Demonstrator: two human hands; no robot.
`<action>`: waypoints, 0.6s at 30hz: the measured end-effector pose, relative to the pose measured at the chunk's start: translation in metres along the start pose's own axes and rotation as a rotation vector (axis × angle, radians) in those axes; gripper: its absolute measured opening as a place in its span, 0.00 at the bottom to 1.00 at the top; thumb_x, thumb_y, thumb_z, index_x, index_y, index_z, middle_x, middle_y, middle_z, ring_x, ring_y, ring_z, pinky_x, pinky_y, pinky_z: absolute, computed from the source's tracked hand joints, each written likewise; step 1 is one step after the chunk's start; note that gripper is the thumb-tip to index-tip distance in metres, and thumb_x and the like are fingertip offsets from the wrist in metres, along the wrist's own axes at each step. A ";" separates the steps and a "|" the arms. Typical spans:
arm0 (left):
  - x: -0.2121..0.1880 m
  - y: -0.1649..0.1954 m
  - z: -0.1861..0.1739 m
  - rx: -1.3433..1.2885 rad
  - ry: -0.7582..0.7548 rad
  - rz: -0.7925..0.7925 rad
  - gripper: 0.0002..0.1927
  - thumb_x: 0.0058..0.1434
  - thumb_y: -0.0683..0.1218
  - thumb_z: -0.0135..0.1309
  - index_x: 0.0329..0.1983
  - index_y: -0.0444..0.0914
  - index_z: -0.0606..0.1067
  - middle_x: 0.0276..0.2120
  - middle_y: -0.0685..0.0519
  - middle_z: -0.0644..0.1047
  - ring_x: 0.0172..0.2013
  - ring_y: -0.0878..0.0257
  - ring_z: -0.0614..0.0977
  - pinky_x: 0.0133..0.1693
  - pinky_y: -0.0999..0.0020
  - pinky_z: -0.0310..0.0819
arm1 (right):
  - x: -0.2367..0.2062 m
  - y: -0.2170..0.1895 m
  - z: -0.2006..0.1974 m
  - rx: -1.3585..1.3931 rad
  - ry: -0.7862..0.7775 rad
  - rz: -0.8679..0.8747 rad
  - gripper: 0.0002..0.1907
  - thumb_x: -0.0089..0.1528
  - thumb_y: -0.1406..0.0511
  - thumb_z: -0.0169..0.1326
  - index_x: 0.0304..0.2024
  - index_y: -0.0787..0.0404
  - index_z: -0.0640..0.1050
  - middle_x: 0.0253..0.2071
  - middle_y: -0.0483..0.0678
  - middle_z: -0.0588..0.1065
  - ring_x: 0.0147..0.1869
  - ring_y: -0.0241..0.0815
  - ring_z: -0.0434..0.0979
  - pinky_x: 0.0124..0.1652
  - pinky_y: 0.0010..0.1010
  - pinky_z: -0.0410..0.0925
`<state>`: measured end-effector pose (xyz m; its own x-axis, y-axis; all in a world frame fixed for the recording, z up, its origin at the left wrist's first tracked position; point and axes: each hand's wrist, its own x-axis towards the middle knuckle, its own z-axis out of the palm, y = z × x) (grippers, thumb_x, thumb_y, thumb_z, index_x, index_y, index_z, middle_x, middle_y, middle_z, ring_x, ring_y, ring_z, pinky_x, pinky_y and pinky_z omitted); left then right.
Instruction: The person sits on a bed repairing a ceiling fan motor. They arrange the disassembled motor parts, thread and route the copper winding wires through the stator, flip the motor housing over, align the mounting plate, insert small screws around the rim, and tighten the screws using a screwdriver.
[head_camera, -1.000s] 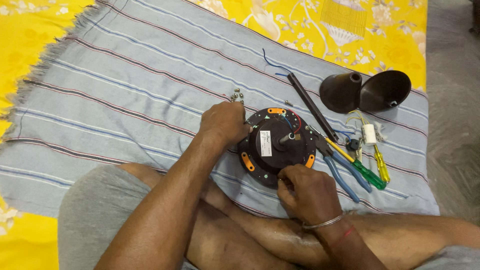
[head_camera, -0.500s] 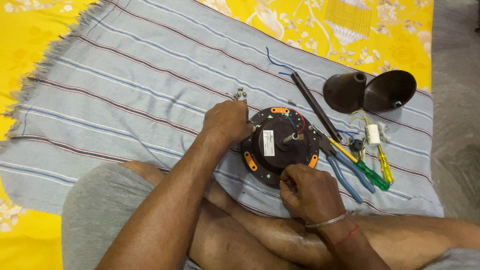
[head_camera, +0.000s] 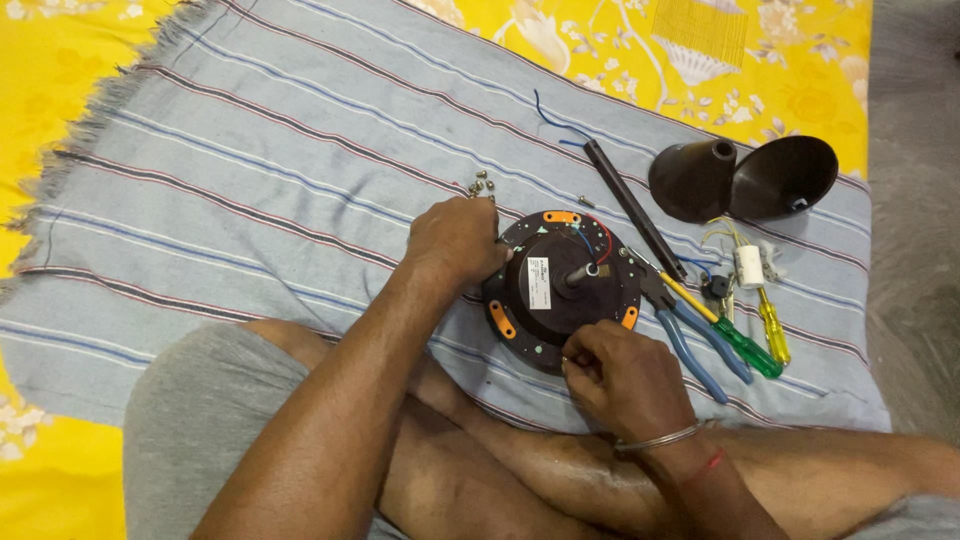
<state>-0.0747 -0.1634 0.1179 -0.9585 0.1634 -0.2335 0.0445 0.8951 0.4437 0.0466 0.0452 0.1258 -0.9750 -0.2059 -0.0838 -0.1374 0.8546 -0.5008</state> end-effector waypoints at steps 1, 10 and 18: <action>0.000 0.000 0.000 0.005 -0.001 -0.003 0.18 0.54 0.55 0.66 0.41 0.38 0.81 0.40 0.43 0.82 0.46 0.46 0.83 0.48 0.51 0.77 | 0.000 0.000 -0.001 -0.011 -0.027 0.023 0.07 0.52 0.62 0.64 0.30 0.57 0.82 0.27 0.47 0.79 0.32 0.47 0.83 0.33 0.38 0.72; 0.000 0.001 -0.003 0.014 -0.019 -0.016 0.19 0.54 0.55 0.66 0.42 0.38 0.81 0.41 0.42 0.82 0.47 0.46 0.83 0.48 0.51 0.77 | 0.000 -0.005 -0.003 -0.067 0.017 0.045 0.10 0.51 0.60 0.66 0.30 0.58 0.83 0.29 0.49 0.80 0.35 0.51 0.82 0.36 0.41 0.71; 0.000 0.000 -0.001 0.007 -0.012 -0.005 0.18 0.54 0.55 0.66 0.40 0.38 0.82 0.40 0.42 0.82 0.46 0.46 0.83 0.48 0.51 0.77 | 0.000 -0.002 -0.006 -0.037 -0.065 -0.004 0.10 0.52 0.63 0.64 0.36 0.55 0.84 0.33 0.49 0.81 0.37 0.51 0.82 0.37 0.40 0.72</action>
<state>-0.0747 -0.1644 0.1190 -0.9552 0.1638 -0.2464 0.0417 0.8990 0.4360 0.0457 0.0458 0.1319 -0.9611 -0.2386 -0.1388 -0.1484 0.8706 -0.4690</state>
